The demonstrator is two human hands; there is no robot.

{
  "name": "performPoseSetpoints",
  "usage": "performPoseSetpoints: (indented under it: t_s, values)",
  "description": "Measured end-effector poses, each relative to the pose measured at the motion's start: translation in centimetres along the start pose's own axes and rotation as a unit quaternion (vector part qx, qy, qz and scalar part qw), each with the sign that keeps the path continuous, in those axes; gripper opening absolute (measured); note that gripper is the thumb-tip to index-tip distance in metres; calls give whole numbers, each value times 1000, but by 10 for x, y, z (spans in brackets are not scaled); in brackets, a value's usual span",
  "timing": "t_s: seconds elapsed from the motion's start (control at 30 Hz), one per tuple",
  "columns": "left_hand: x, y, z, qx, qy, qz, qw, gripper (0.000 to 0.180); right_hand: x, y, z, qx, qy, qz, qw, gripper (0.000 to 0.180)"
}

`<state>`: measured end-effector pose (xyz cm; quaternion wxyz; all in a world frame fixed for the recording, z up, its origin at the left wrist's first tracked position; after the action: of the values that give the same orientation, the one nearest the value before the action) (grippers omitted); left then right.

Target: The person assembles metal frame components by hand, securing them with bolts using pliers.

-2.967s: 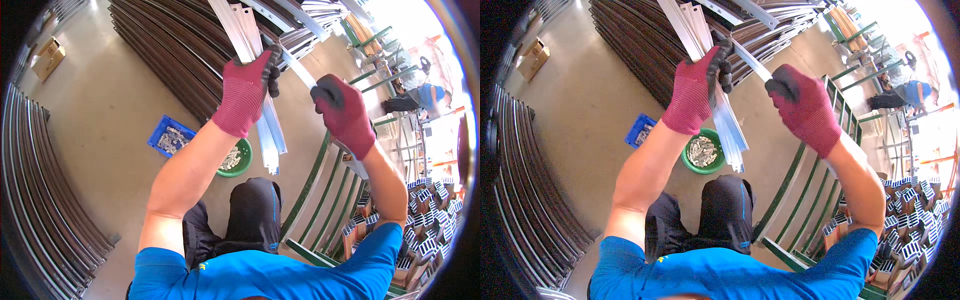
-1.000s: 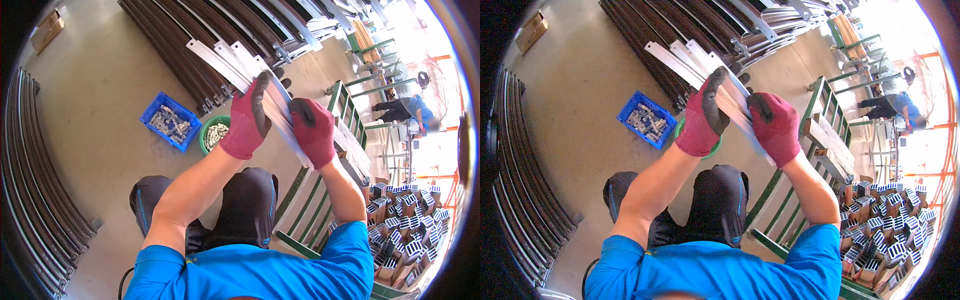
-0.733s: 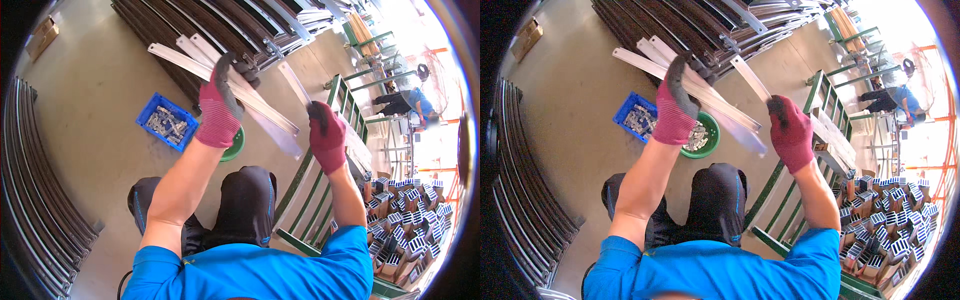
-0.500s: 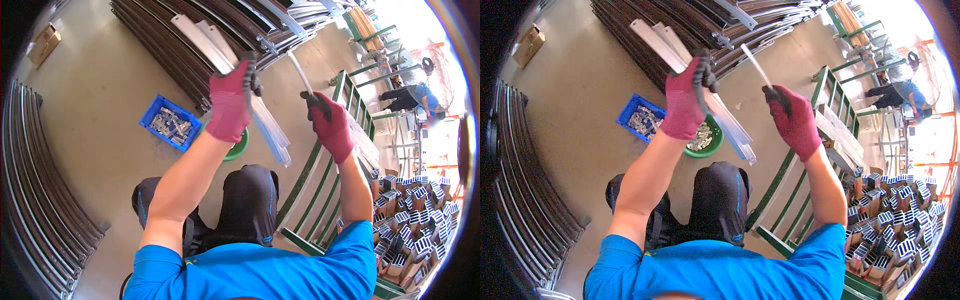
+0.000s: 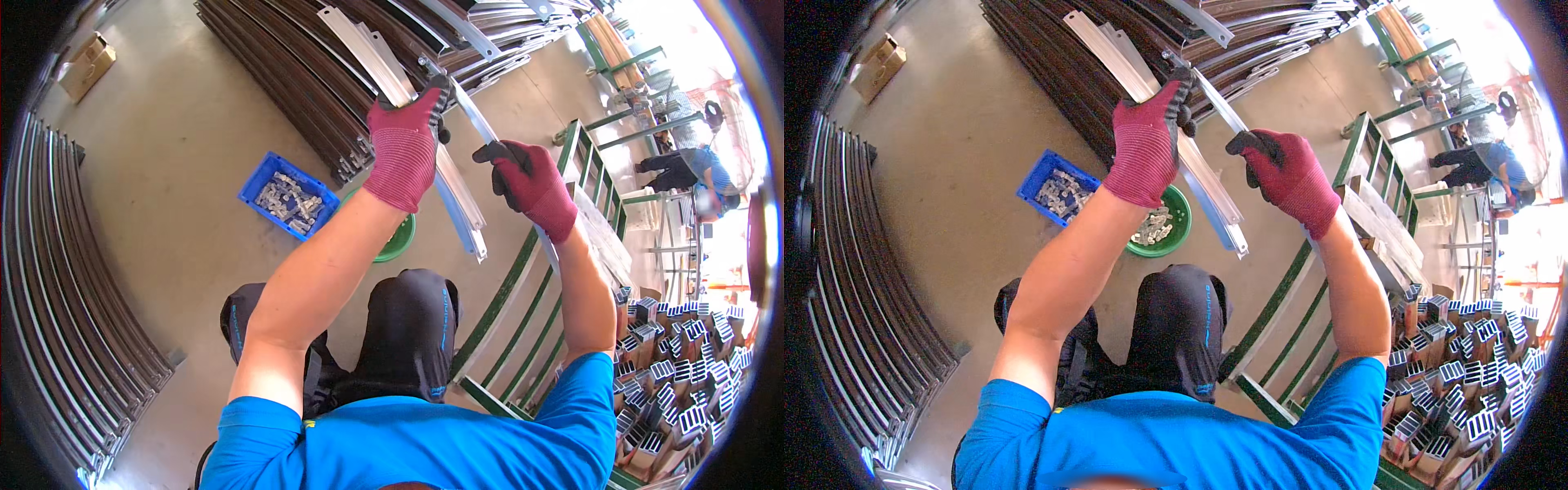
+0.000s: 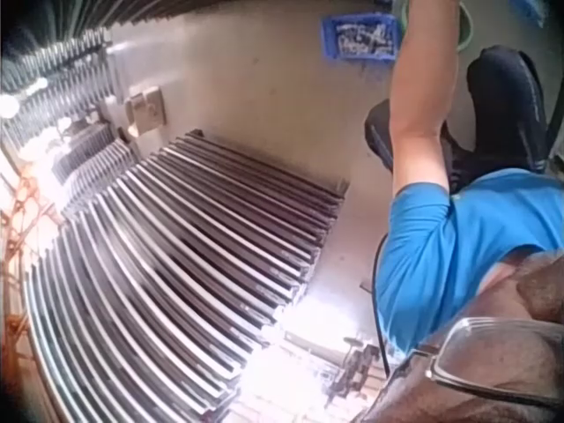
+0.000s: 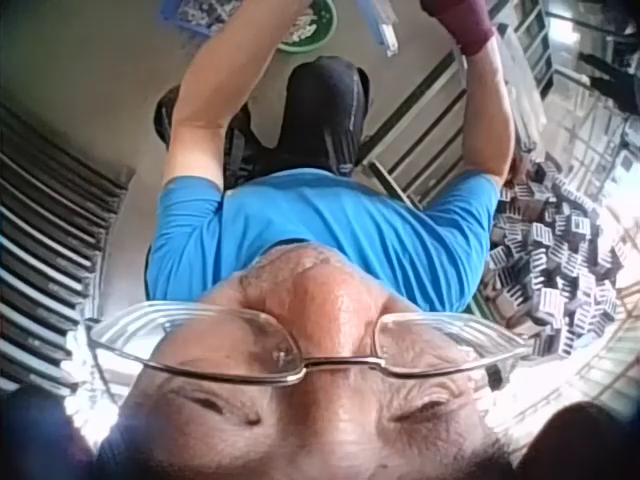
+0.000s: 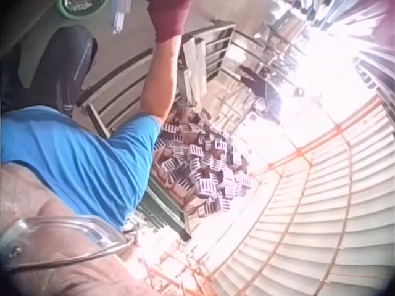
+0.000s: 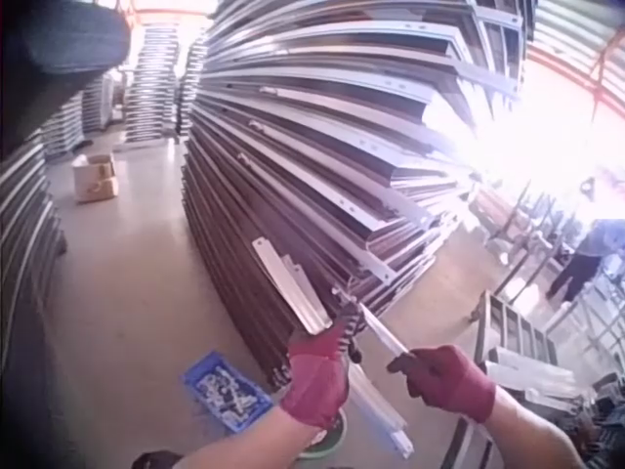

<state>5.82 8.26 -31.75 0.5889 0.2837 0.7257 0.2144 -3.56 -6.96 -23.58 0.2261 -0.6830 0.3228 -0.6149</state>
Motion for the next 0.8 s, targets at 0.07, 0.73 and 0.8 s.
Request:
performPoseSetpoints:
  t_s: [0.07, 0.73, 0.8]
  values:
    - [-1, 0, 0, 4, 1, 5, 1000, 20, 0, 1, 1, -3, 4, 0, 1000, 26]
    - [4, 4, 11, 81, -17, -29, 996, 20, 2, -33, 6, -68, 7, -60, 996, 18]
    - [1, 5, 11, 88, -7, -19, 996, 20, -2, -24, 9, -1, 29, -93, 995, 18]
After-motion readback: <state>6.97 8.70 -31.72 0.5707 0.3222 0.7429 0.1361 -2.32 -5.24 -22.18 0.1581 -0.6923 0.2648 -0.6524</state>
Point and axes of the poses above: each hand's wrist, its own z-axis towards the middle knuckle, its own x-axis out of the back of the hand, y = z × x, the point moved 5 cm from there along z, towards the middle knuckle, and after that the axes turned 4 degrees about y, right-handed, at the moved point
